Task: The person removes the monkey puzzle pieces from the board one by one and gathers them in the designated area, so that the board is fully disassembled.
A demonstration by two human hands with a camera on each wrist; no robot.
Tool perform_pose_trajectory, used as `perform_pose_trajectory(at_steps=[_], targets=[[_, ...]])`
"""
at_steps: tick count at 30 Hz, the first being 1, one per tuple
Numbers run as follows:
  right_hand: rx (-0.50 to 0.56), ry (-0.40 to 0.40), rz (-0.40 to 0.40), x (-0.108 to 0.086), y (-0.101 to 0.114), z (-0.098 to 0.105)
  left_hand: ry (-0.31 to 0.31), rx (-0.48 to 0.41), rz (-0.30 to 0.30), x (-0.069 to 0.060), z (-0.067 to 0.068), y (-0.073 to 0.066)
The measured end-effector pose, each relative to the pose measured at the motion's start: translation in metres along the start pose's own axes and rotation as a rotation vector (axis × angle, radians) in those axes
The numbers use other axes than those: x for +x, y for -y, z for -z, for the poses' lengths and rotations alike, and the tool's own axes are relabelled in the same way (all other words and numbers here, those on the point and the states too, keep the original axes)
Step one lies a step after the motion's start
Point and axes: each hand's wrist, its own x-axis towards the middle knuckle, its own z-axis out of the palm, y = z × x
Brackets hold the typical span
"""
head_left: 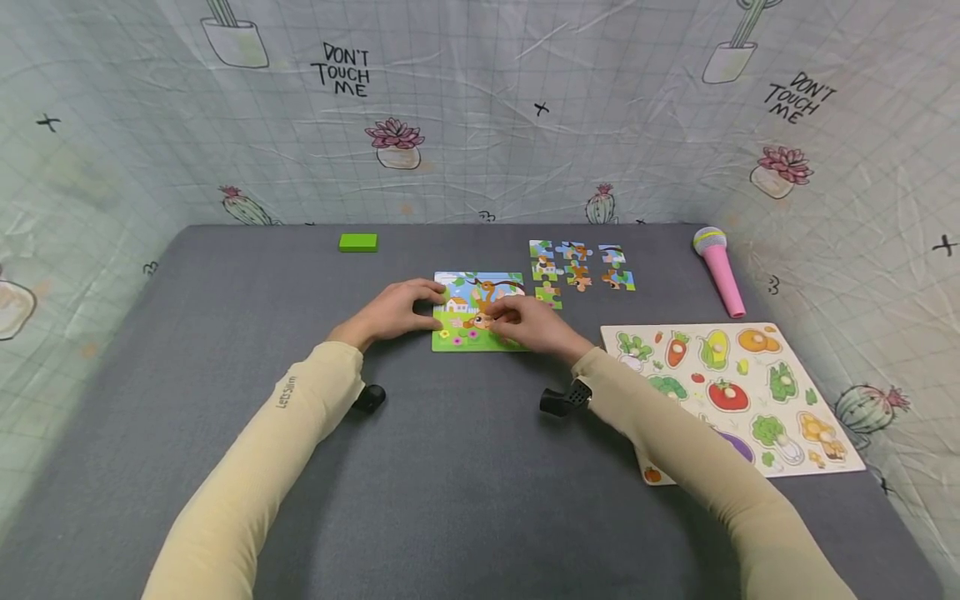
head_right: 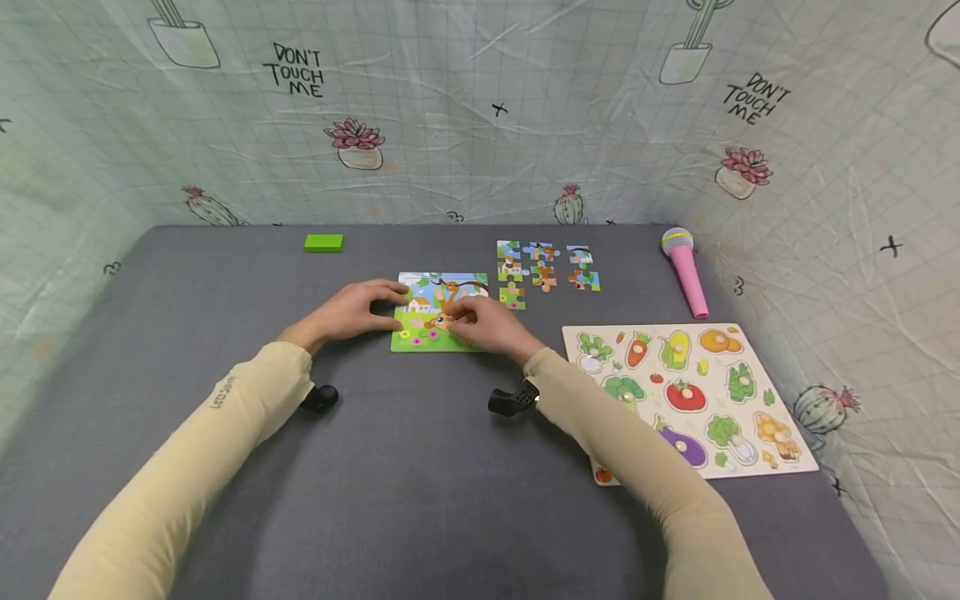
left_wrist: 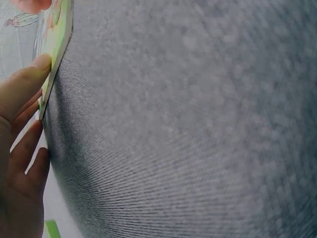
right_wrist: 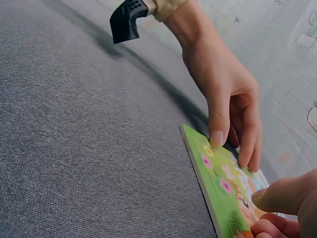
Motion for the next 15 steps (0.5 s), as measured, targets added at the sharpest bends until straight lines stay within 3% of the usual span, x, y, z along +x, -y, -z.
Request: perform_pose_trajectory(at_steps=[15], targets=[[-0.028, -0.026, 0.020, 0.0009, 0.0047, -0.0050, -0.030, -0.007, 0.004, -0.0008, -0.0020, 0.0007]])
